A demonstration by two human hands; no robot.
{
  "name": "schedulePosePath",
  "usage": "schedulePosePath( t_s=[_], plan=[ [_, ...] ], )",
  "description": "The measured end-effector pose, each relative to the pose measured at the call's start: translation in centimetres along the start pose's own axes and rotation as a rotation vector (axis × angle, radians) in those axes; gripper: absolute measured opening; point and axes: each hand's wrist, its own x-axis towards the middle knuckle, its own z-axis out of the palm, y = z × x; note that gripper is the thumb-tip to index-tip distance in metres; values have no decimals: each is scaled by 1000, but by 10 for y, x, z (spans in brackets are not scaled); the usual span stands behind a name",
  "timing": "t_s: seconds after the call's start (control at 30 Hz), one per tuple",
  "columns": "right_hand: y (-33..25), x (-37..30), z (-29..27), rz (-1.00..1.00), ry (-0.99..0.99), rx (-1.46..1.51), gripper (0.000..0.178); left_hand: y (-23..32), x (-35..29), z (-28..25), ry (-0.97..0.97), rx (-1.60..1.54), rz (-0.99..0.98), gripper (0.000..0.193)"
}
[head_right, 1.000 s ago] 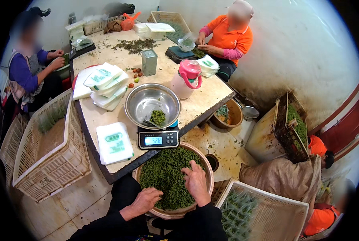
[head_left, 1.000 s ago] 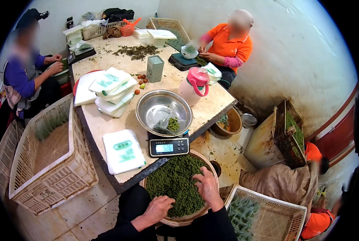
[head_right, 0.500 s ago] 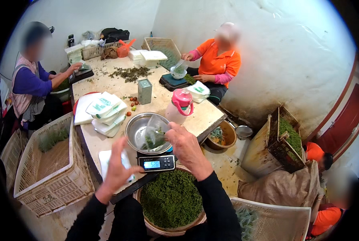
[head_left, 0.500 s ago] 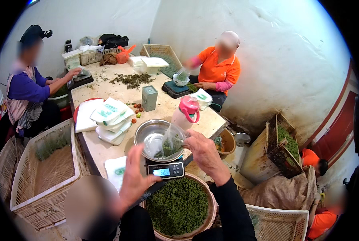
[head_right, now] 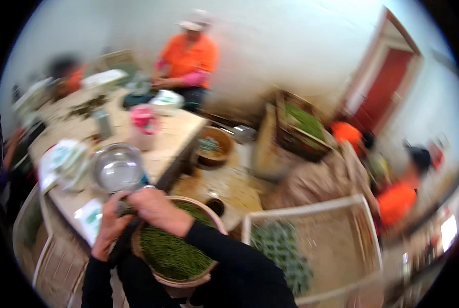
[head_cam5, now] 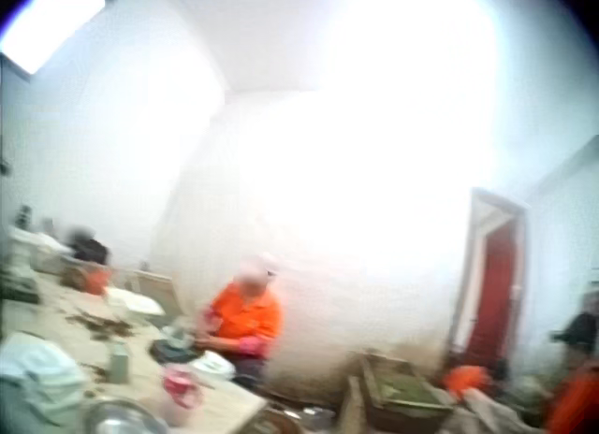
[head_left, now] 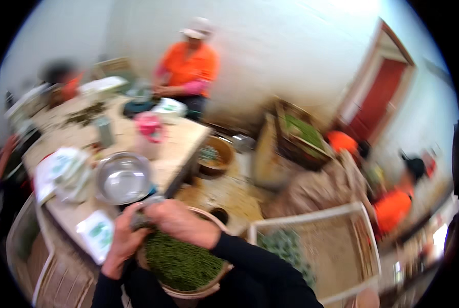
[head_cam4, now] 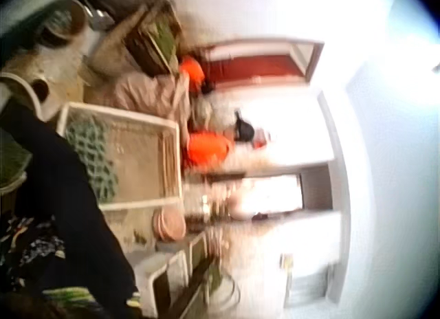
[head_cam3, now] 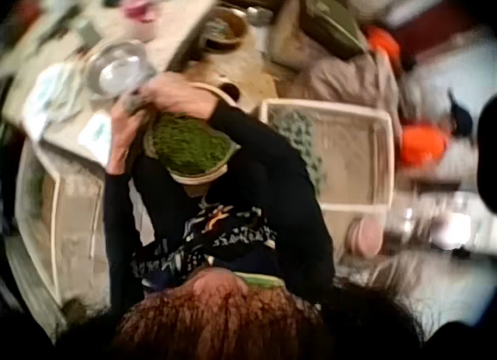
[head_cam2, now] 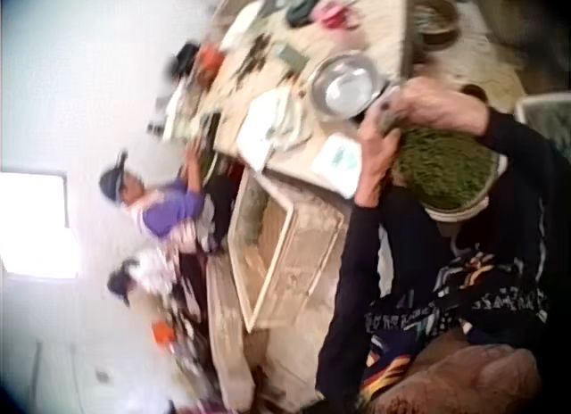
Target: The person scoops green tea leaves from a large bowl into small plastic bags, weighs each bag on a digital scale, and places the filled bags into a white plastic crate. Other workers are visible in the background performing similar tasks.
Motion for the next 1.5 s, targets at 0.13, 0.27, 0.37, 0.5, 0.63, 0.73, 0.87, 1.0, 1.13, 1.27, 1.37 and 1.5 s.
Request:
schedulePosePath(
  t_s=[0.13,0.27,0.37,0.5,0.63,0.73,0.87,1.0,1.13,1.27,1.37,1.5],
  plan=[
    [-1,-41,44,161,181,40,9,-3,-20,17,-236,-153,-184,44],
    [-23,-101,26,285,204,73,6,-23,-55,59,-179,-3,-104,37],
    [-21,-127,19,240,303,54,14,-27,-61,85,-128,15,10,29],
    [-25,-165,4,623,-108,874,35,-12,-65,101,-305,218,279,24],
    [-28,-198,-15,357,199,439,33,11,-58,119,-518,12,36,23],
    [-32,-215,-18,404,322,486,32,23,-50,145,-568,-44,74,25],
    [-15,-249,11,567,190,376,23,47,-46,185,-597,-86,127,20],
    [-1,-289,2,720,233,128,6,47,-33,238,-668,-81,236,16],
    [-3,-343,-48,910,440,-164,9,68,-9,304,-819,-101,371,46],
    [8,-460,-122,1260,542,-614,19,76,5,317,-637,-70,315,60],
    [45,-530,-111,1475,374,-1021,11,22,-9,304,-716,26,197,53],
    [93,-588,-27,1644,111,-660,10,-18,-32,261,-871,108,144,42]
  ],
)
